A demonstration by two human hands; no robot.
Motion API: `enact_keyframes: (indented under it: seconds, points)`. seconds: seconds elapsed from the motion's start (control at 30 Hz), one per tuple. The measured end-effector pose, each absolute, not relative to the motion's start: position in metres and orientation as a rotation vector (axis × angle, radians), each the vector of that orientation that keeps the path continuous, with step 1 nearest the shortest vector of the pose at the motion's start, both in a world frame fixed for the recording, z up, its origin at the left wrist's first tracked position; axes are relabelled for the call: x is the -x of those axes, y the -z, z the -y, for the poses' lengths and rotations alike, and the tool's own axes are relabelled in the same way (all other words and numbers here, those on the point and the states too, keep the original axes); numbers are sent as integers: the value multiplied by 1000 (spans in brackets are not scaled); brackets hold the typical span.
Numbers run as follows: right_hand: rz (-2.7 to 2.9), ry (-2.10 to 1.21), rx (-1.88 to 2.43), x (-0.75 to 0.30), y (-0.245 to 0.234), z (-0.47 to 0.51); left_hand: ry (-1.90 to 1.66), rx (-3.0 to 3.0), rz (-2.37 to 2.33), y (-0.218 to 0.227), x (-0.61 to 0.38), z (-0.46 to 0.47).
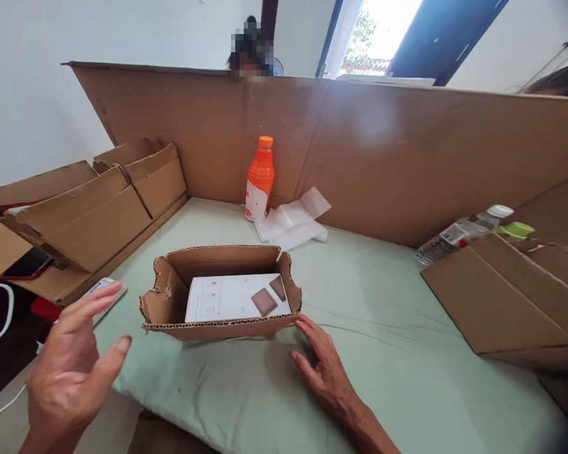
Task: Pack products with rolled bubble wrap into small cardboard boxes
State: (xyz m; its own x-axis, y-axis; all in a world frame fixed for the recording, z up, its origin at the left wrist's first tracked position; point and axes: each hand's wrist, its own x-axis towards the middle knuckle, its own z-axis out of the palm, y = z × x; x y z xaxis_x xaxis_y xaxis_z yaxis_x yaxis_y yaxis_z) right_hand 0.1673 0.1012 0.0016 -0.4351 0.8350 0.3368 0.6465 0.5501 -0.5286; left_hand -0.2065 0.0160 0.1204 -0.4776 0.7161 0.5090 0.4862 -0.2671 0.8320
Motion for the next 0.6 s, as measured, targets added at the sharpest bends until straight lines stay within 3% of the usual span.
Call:
enact_keyframes:
  seconds: [0.07, 0.27, 0.6]
  points:
    - [2202, -516, 1150, -156, -4, -102, -1917, -1296, -1678, -95, 207, -14]
    - [2161, -824, 1025, -123, -16, -111, -1612, -898, -1567, -31, 180, -22]
    - [2068, -792, 1232, -158, -21, -98, -1543, -973, -1551, -11, 140, -39]
